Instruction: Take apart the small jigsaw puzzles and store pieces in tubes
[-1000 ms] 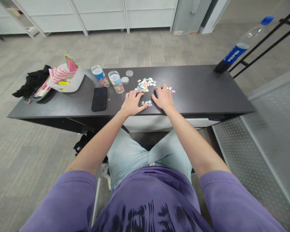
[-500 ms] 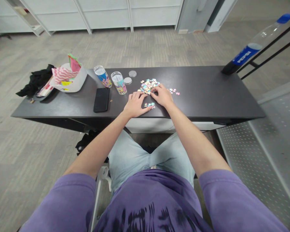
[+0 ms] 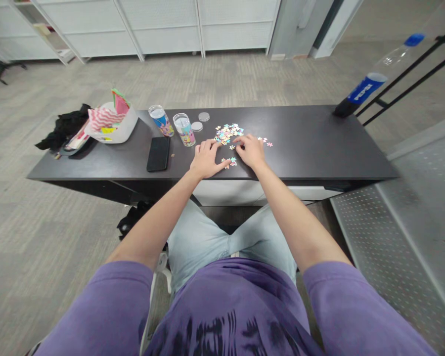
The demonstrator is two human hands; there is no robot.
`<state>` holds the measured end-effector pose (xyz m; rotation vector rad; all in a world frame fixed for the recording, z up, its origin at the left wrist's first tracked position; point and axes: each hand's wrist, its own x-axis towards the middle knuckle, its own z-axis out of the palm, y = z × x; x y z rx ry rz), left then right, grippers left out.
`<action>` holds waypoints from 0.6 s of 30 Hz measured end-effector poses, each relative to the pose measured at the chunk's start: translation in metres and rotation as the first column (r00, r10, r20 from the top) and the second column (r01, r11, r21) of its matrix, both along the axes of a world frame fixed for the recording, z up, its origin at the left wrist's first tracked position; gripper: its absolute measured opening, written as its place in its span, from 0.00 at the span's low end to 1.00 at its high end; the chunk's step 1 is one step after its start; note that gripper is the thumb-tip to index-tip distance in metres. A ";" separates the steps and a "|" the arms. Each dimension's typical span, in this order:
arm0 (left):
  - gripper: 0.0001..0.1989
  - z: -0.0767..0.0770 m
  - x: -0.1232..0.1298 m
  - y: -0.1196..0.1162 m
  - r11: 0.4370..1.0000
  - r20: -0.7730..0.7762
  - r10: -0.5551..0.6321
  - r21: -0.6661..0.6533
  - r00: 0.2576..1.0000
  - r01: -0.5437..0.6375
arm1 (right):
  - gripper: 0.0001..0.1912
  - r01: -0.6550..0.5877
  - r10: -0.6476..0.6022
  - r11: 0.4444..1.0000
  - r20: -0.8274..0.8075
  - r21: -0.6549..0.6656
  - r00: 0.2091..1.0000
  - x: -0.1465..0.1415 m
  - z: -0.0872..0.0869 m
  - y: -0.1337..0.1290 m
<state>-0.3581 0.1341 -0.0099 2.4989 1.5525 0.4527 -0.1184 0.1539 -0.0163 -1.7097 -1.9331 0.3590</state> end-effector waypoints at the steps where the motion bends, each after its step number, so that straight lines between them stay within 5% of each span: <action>1: 0.35 -0.001 0.000 0.000 1.000 0.001 0.009 0.005 1.000 -0.009 | 0.18 -0.002 0.002 1.000 0.012 0.002 1.000 -0.001 0.000 -0.004; 9: 0.38 -0.005 0.002 0.002 0.997 0.023 0.080 0.014 0.997 -0.080 | 0.27 -0.051 0.047 0.998 0.096 0.039 0.994 0.001 0.002 -0.032; 18: 0.39 -0.007 0.000 0.003 0.998 0.020 0.056 0.003 0.998 -0.056 | 0.26 0.014 -0.015 1.000 0.114 0.012 0.993 0.017 -0.003 -0.023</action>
